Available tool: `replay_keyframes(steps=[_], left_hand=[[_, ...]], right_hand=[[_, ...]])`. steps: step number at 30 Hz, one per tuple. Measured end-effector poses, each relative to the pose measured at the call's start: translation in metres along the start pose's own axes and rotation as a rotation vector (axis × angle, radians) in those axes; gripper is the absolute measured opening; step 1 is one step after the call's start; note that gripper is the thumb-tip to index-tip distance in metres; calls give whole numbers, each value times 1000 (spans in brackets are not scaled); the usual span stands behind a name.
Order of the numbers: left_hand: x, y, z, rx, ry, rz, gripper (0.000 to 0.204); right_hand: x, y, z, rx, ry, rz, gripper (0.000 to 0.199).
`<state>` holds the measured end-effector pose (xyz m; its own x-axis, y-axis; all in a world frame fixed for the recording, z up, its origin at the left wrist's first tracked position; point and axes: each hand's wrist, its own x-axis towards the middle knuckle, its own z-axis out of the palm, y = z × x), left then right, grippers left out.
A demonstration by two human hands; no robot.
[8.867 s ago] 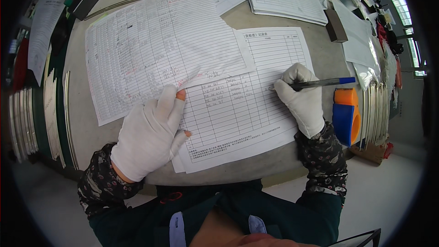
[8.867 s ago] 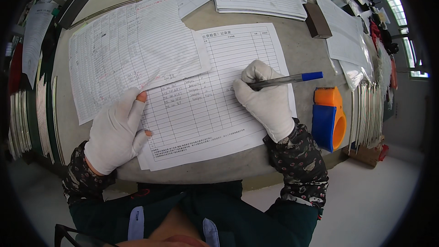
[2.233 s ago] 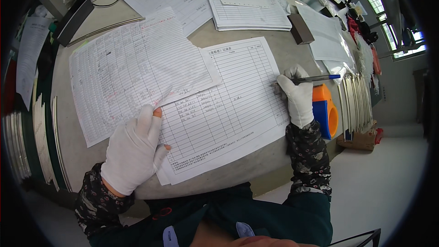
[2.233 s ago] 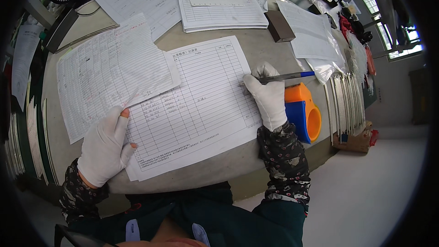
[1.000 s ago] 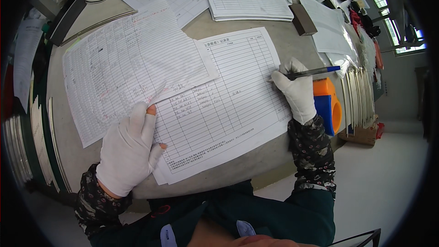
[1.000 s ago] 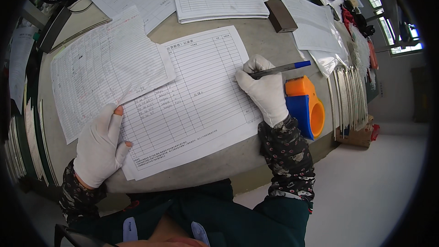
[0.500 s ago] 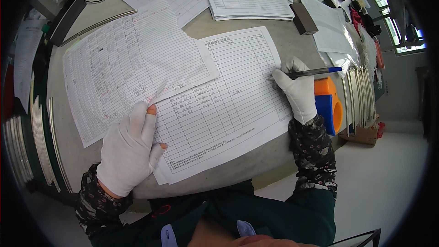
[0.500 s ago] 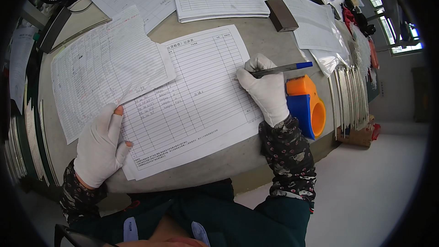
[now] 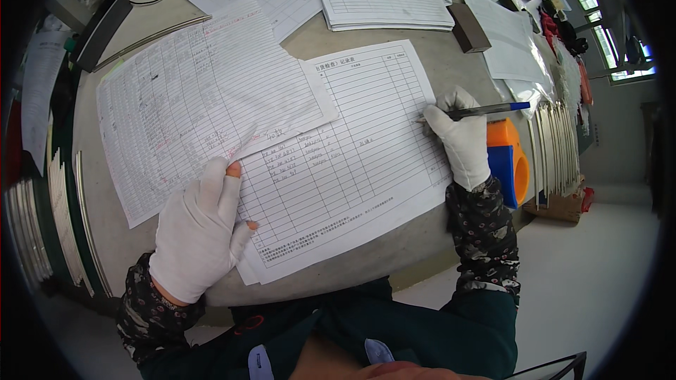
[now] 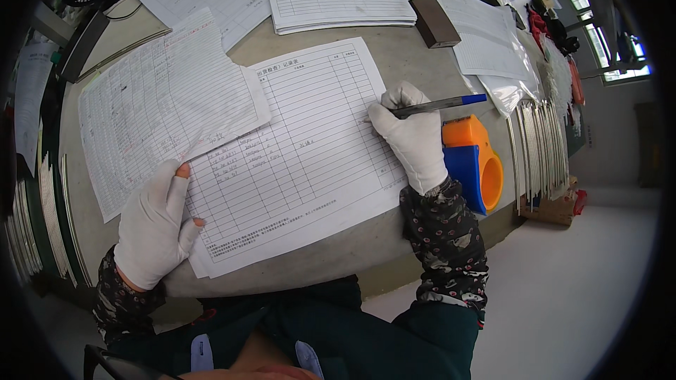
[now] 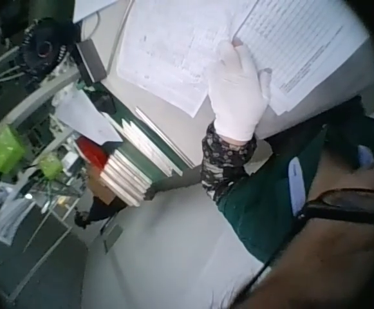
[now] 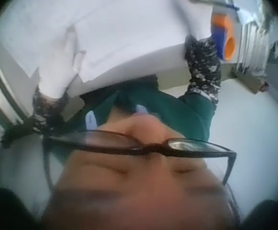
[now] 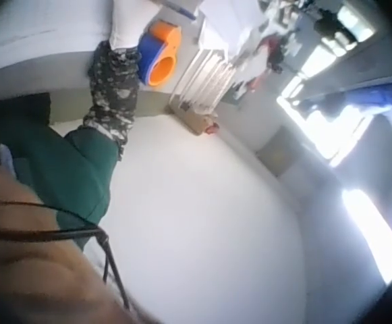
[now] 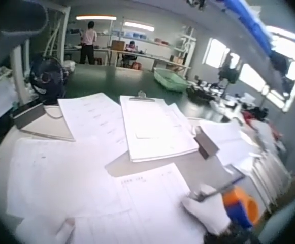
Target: Filling out an inspection or production record sheet at a manufacturing workbench.
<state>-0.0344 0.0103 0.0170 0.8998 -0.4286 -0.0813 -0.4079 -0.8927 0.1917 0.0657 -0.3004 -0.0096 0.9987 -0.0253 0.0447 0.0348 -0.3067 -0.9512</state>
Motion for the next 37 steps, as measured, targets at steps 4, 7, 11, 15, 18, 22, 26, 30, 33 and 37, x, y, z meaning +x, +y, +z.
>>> replay_keyframes(steps=[4, 7, 11, 15, 18, 22, 26, 30, 33, 37], left_hand=[[0, 0, 1, 13, 4, 0, 72], [0, 1, -1, 5, -6, -4, 72], [1, 1, 0, 4, -1, -1, 72], [0, 1, -1, -3, -4, -2, 72], [1, 1, -1, -3, -2, 7, 72], [2, -1, 2, 63, 67, 72, 67], [2, 1, -1, 71, 72, 72, 67], [6, 2, 1, 40, 87, 58, 65], [6, 2, 1, 25, 94, 53, 65], [5, 2, 1, 4, 95, 61, 66]], right_hand=[[1, 2, -2, -64, -7, -3, 19], [1, 2, -1, -16, -6, -25, 19], [0, -1, 0, -3, -17, -18, 20], [1, 3, -1, 8, -7, 4, 20], [0, 4, -1, -33, 8, -43, 22], [2, 4, -4, 99, 42, 76, 22], [-1, 0, -8, 285, 129, 48, 18], [-12, -23, -3, 165, 365, -239, 15], [-31, -41, 5, 104, 390, -394, 16], [-46, -47, 16, 136, 55, -486, 25]])
